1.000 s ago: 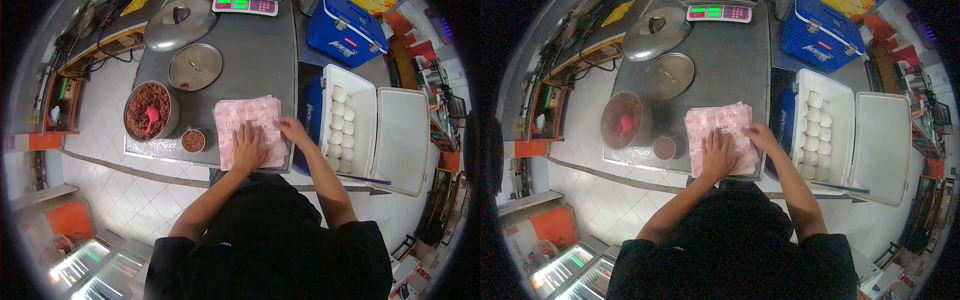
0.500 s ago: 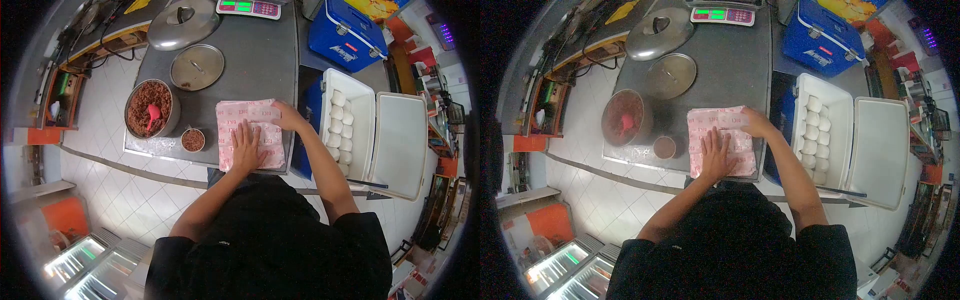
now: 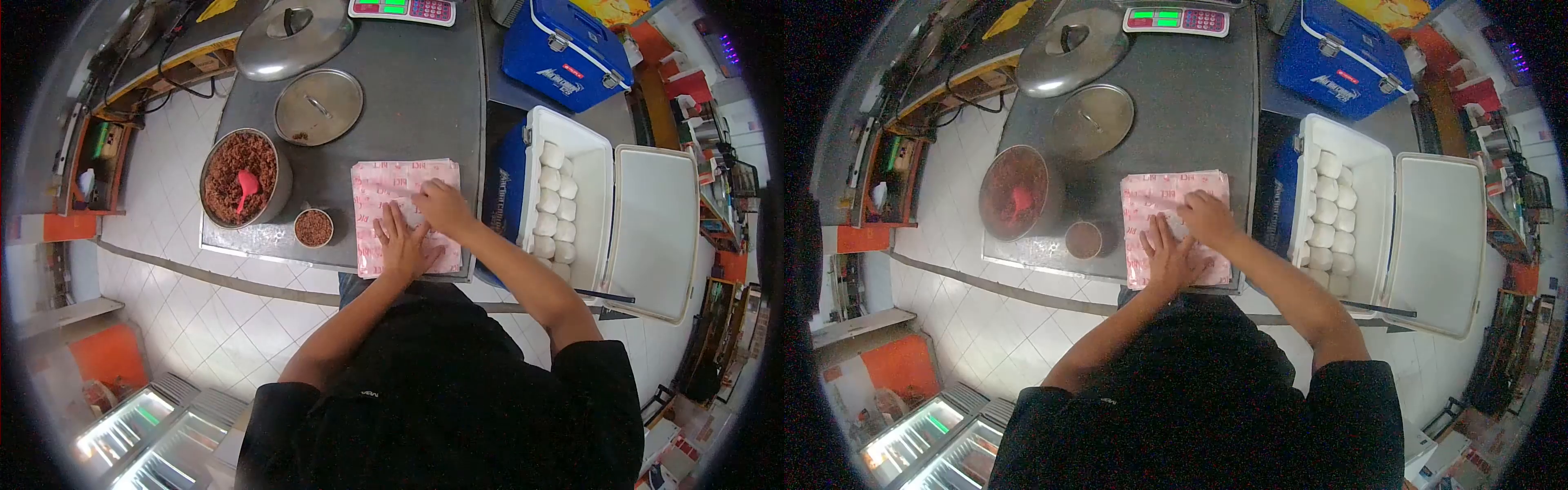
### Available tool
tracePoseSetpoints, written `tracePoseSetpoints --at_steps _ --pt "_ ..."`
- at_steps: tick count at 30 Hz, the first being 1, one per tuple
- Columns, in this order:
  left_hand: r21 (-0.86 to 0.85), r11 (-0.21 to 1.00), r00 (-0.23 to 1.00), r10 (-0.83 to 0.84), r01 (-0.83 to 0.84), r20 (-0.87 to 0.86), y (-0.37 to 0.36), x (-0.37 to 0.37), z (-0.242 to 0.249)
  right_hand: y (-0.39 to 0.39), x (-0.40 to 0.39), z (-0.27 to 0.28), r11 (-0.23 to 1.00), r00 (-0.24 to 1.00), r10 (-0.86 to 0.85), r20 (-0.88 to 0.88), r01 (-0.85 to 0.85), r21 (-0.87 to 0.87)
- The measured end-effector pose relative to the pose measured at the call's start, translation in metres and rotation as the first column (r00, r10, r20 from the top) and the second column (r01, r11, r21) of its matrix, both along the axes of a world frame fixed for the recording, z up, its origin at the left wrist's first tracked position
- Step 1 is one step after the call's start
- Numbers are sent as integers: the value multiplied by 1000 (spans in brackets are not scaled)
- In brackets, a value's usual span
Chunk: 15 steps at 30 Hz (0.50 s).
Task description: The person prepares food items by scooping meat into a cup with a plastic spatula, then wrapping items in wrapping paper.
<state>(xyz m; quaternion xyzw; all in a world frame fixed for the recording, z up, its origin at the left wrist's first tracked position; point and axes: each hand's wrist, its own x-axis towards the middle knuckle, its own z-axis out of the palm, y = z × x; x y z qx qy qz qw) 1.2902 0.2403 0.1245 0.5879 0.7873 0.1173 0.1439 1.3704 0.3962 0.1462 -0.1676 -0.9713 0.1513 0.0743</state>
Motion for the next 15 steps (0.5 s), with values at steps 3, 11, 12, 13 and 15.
tracePoseSetpoints --at_steps 3,11,12,13,15 --pt "-42 999 998 -26 24 -62 0 4 -52 -37 18 -15 998 990 -48 -130 42 -50" --pt "86 984 986 -153 158 -61 -29 -17 -21 -63 18 0 979 979 -193 -60 188 -77" --pt "155 967 979 -198 202 -44 -42 -26 -11 -66 20 5 971 971 -232 -62 227 -77" --pt "223 943 968 -247 248 -31 -48 -36 -4 -69 21 9 965 963 -257 -79 252 -67" --pt "297 910 952 -305 290 5 -48 -51 3 -85 25 12 953 947 -302 -108 297 -58"
